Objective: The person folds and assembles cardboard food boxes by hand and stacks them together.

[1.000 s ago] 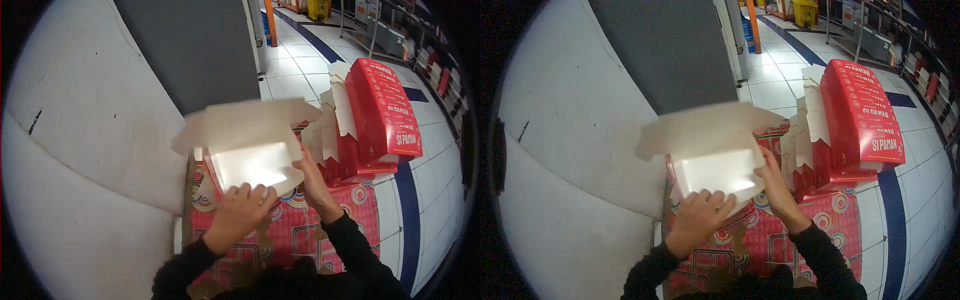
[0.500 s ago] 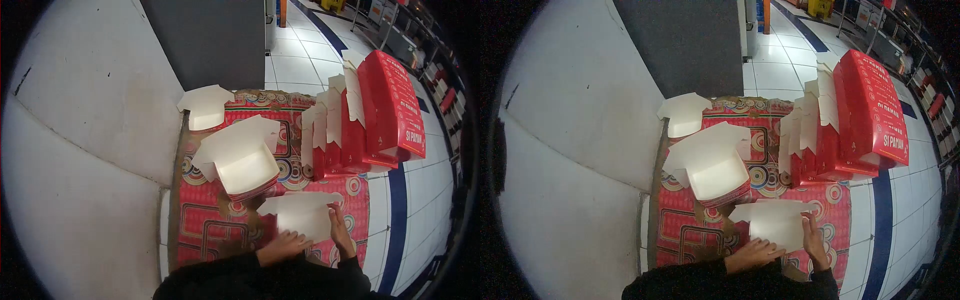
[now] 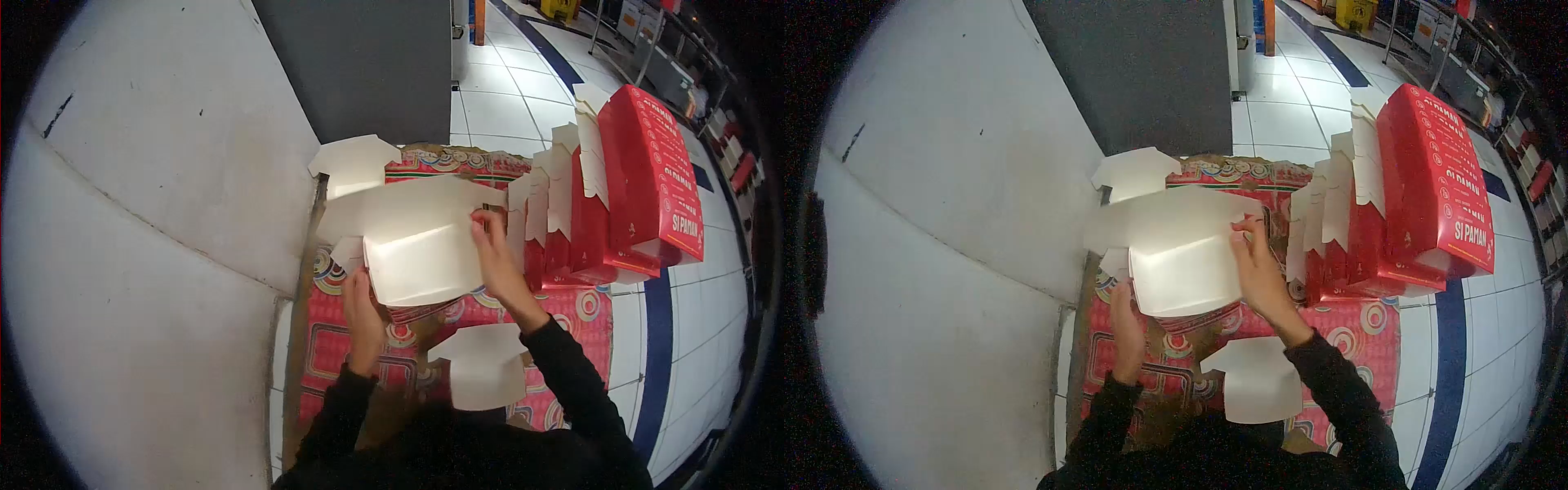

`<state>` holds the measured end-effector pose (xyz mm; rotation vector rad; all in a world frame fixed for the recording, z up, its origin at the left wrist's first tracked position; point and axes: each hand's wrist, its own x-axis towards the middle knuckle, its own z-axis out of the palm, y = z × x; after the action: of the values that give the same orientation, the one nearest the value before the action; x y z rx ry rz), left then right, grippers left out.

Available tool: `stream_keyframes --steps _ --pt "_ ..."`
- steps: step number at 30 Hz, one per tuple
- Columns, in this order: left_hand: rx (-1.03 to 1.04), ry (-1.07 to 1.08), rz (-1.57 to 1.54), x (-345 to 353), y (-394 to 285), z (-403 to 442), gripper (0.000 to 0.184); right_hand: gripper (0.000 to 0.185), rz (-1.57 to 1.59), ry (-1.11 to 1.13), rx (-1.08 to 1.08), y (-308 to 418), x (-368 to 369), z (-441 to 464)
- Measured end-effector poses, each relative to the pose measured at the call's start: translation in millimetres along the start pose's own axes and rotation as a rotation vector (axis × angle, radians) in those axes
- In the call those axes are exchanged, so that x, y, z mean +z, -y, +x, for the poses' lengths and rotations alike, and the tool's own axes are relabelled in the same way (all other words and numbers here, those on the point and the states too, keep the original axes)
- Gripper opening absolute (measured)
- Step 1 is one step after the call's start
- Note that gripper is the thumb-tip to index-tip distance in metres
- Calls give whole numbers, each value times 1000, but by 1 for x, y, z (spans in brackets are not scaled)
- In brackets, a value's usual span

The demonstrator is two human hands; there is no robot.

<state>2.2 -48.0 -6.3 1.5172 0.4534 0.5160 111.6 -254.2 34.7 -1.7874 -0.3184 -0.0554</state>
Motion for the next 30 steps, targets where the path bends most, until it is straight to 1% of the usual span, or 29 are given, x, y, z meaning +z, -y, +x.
stream_keyframes --steps 2,7,9,12,13,14,15,16,17,18,19,20,21,22,23,24,25,26,28,29,30 --pt "-30 0 19 -7 22 19 41 35 -88 119 175 8 19 10" --pt "-118 -6 57 -13 27 27 44 34 -118 91 151 10 27 20" --pt "-60 16 117 -12 35 27 44 34 -146 84 141 10 24 25" --pt "-57 -11 96 -10 41 26 41 34 -158 52 115 4 24 27" --pt "-61 2 97 -9 41 26 41 33 -180 86 116 3 24 28" --pt "-21 -5 124 -9 40 26 40 32 -203 117 117 3 24 28" --pt "18 -4 147 -9 38 27 40 32 -210 96 128 -1 26 28" --pt "-37 -12 271 -12 34 27 37 32 -215 61 22 -9 28 29" --pt "152 7 437 -27 63 32 34 31 -232 20 -81 -15 28 29" --pt "215 41 554 -55 136 49 32 33 -269 25 -91 -16 26 31" --pt "401 36 730 -65 129 45 30 33 -370 22 -151 -25 23 30" --pt "344 79 828 -76 116 52 28 32 -473 12 -211 -35 20 31" --pt "290 127 929 -84 102 58 34 32 -574 -4 -270 -45 15 31" --pt "338 158 942 -95 113 72 36 33 -546 -8 -257 -45 17 33" --pt "459 207 929 -108 129 86 40 34 -419 -3 -136 -30 19 31" --pt "624 245 912 -119 146 101 45 35 -276 1 35 -13 18 28" --pt "839 273 899 -130 174 118 51 36 -191 -7 140 0 18 27" --pt "1178 304 777 -145 236 162 57 36 -215 -46 165 0 8 25" --pt "969 188 993 -105 145 98 61 36 -161 -99 38 -6 14 25" --pt "861 142 1109 -81 92 62 63 36 -160 -108 44 -8 13 26" --pt "653 292 987 -82 94 69 71 29 -100 -83 85 -8 9 28"
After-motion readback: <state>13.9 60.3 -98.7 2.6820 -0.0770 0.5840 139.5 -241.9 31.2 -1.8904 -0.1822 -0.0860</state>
